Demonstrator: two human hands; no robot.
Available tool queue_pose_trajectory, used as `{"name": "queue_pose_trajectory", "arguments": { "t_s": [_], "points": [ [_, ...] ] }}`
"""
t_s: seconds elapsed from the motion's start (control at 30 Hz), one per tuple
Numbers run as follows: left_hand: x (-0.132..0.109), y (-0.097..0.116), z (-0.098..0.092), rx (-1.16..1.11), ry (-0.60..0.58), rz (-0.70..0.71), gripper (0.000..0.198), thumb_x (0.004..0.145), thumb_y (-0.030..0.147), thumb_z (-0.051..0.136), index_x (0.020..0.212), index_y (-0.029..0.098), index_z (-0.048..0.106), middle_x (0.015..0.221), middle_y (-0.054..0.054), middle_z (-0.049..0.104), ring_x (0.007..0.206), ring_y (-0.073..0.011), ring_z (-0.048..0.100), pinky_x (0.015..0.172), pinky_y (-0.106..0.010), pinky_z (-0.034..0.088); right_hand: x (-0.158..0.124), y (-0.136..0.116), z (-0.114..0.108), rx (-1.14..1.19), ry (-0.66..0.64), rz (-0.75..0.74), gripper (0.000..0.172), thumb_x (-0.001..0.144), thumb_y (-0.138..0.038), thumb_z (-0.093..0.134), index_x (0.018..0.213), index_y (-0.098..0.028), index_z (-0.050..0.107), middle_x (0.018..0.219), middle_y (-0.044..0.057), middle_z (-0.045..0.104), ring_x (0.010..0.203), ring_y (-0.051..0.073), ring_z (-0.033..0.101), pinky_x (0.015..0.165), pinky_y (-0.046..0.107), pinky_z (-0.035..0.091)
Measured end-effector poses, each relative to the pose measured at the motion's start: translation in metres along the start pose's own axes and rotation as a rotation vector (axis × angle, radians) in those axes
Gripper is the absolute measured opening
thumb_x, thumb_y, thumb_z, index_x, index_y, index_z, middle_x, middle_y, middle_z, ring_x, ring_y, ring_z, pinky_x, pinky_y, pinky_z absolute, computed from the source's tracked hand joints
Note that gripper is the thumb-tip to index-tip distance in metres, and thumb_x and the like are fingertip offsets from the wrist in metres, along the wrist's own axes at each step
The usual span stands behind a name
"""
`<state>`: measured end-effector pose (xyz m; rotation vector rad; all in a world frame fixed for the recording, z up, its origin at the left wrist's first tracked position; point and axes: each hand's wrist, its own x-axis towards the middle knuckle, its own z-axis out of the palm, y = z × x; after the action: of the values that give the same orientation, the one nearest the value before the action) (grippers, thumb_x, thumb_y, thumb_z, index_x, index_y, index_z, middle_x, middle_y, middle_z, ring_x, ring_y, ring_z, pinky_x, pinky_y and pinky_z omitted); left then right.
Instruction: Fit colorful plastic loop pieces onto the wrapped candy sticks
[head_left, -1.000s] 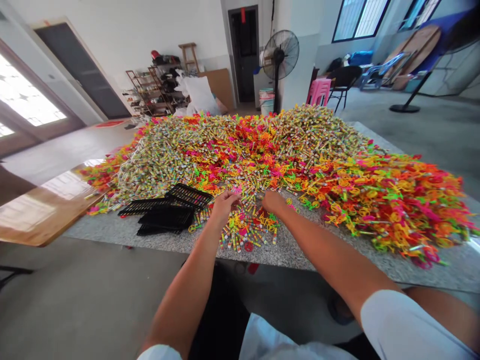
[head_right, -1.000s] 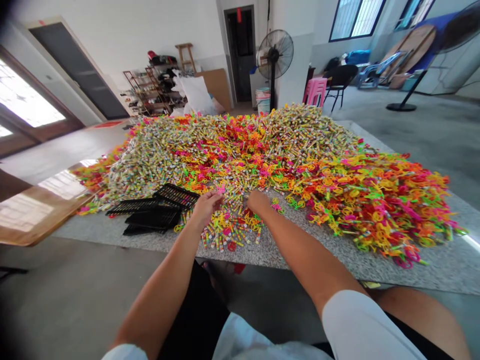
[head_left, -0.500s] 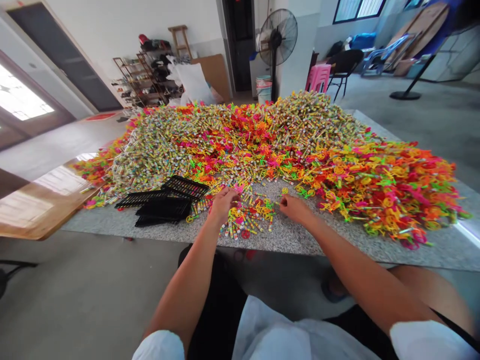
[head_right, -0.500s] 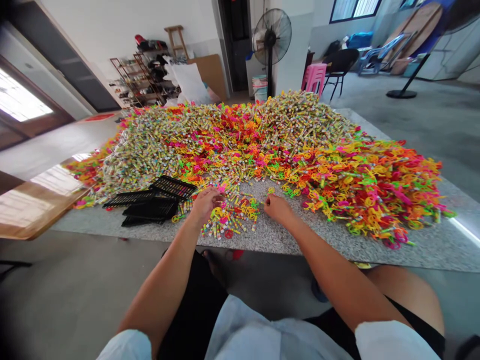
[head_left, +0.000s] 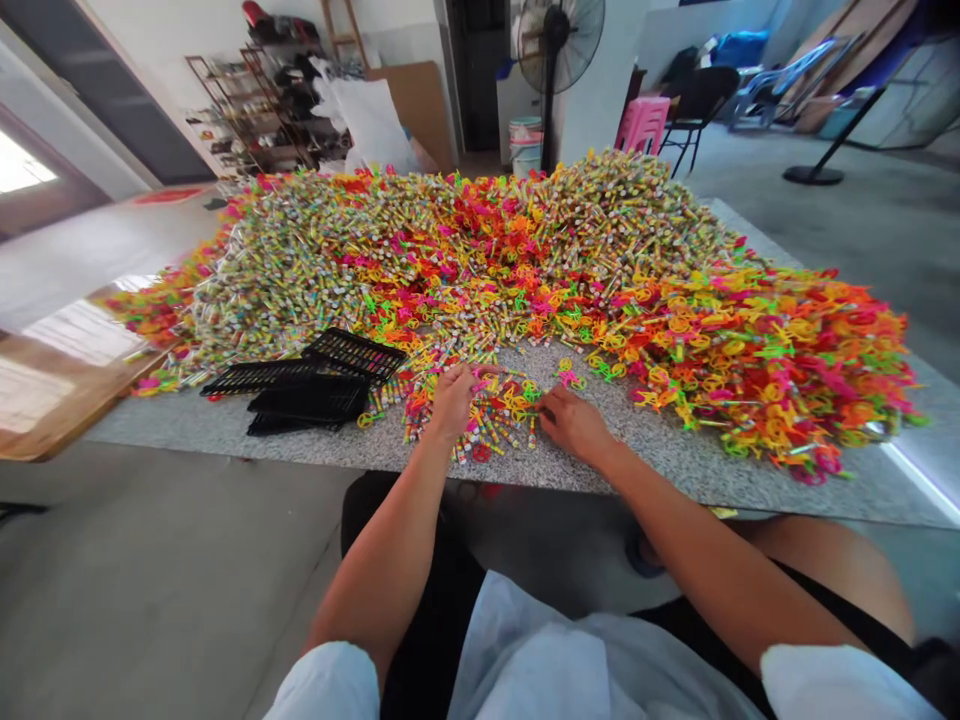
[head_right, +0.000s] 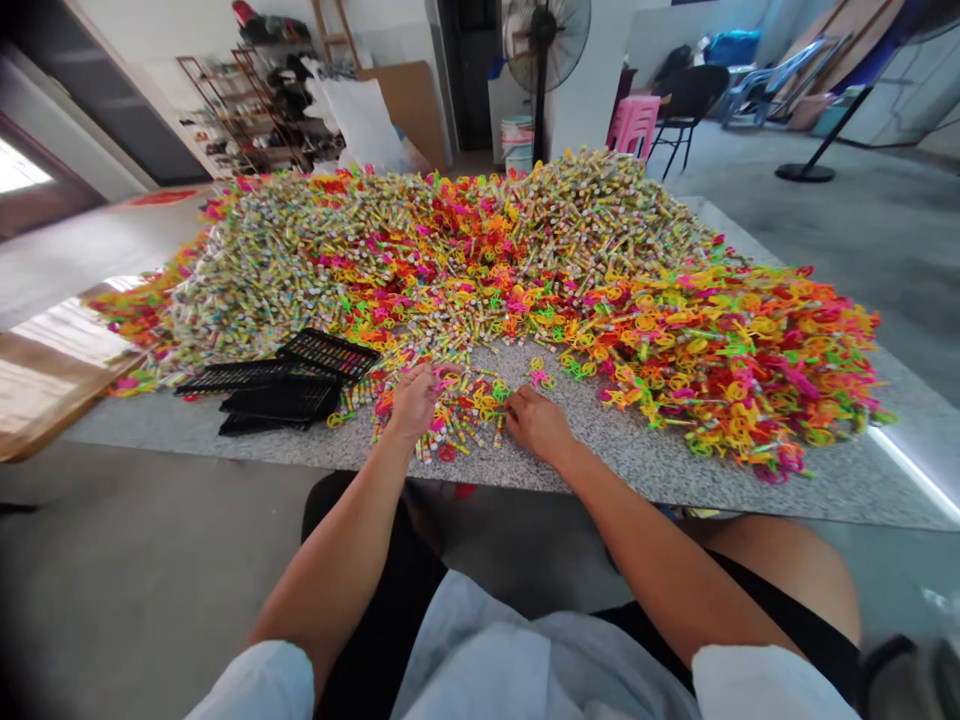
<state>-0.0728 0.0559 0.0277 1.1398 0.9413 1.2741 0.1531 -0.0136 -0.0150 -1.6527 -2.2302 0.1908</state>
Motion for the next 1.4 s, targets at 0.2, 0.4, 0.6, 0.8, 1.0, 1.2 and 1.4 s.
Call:
{"name": "queue_pose_trajectory", "arguments": {
  "t_s": [0.2, 0.4, 0.6, 0.8, 1.0, 1.2, 1.4],
  "points": [
    [-0.001, -0.006, 0.000, 0.021, -0.055, -0.055, 0.022, 0.079, 0.036, 0.063, 0.077, 0.019, 0.049, 0.079, 0.000, 0.067, 0.066, -0.0120, 0.064, 0.054, -0.021, 0.048, 0.001, -0.011, 0.002, -0.033, -0.005, 0.034, 0.020, 0.099, -0.031, 0.051, 0.107, -0.021, 0.066, 0.106, 0.008, 0.068, 0.095, 0.021, 0.065, 0.081, 0.028, 0.045],
    [0.000, -0.007, -0.006, 0.130, -0.040, -0.130, 0.029, 0.080, 0.043, 0.068, 0.085, 0.019, 0.053, 0.078, 0.002, 0.063, 0.055, -0.0081, 0.056, 0.041, -0.017, 0.035, 0.005, -0.004, 0.005, 0.227, 0.008, 0.069, 0.012, 0.093, -0.027, 0.057, 0.100, -0.021, 0.066, 0.096, 0.005, 0.070, 0.086, 0.019, 0.065, 0.078, 0.029, 0.045],
    [-0.005, -0.010, 0.000, 0.182, -0.146, -0.119, 0.035, 0.080, 0.049, 0.073, 0.088, 0.019, 0.057, 0.068, 0.003, 0.059, 0.049, -0.0064, 0.047, 0.045, -0.018, 0.035, 0.006, -0.004, -0.012, 0.918, 0.050, 0.228, 0.015, 0.086, -0.034, 0.062, 0.094, -0.022, 0.062, 0.073, -0.001, 0.066, 0.058, 0.014, 0.057, 0.055, 0.027, 0.045],
    [-0.018, -0.009, 0.017, 0.256, -0.214, -0.119, 0.034, 0.080, 0.049, 0.074, 0.093, 0.018, 0.064, 0.060, 0.004, 0.053, 0.048, -0.0078, 0.045, 0.047, -0.020, 0.034, 0.006, -0.013, -0.026, 1.353, 0.193, 0.335, 0.021, 0.083, -0.041, 0.068, 0.085, -0.022, 0.060, 0.078, 0.001, 0.068, 0.051, 0.011, 0.053, 0.046, 0.025, 0.045],
    [-0.026, -0.003, 0.024, 0.297, -0.238, -0.140, 0.033, 0.080, 0.046, 0.075, 0.096, 0.019, 0.066, 0.057, 0.005, 0.050, 0.047, -0.0080, 0.043, 0.048, -0.020, 0.032, 0.013, -0.022, -0.022, 1.481, 0.227, 0.397, 0.024, 0.081, -0.042, 0.071, 0.087, -0.022, 0.060, 0.086, 0.002, 0.070, 0.054, 0.010, 0.055, 0.046, 0.024, 0.046],
    [-0.025, 0.003, 0.020, 0.196, -0.275, -0.188, 0.020, 0.080, 0.036, 0.070, 0.090, 0.020, 0.062, 0.058, 0.006, 0.051, 0.047, -0.0077, 0.045, 0.048, -0.020, 0.034, 0.020, -0.012, -0.034, 1.271, 0.155, 0.269, 0.023, 0.083, -0.040, 0.071, 0.095, -0.022, 0.065, 0.068, -0.002, 0.063, 0.053, 0.012, 0.054, 0.049, 0.026, 0.048],
    [-0.022, -0.001, 0.018, 0.109, -0.311, -0.240, 0.018, 0.079, 0.035, 0.064, 0.075, 0.017, 0.063, 0.063, 0.001, 0.056, 0.054, -0.0101, 0.052, 0.050, -0.022, 0.041, 0.020, -0.004, -0.048, 0.990, -0.021, 0.161, 0.027, 0.087, -0.041, 0.066, 0.106, -0.022, 0.072, 0.070, -0.002, 0.062, 0.054, 0.011, 0.053, 0.054, 0.026, 0.046]
  ]
}}
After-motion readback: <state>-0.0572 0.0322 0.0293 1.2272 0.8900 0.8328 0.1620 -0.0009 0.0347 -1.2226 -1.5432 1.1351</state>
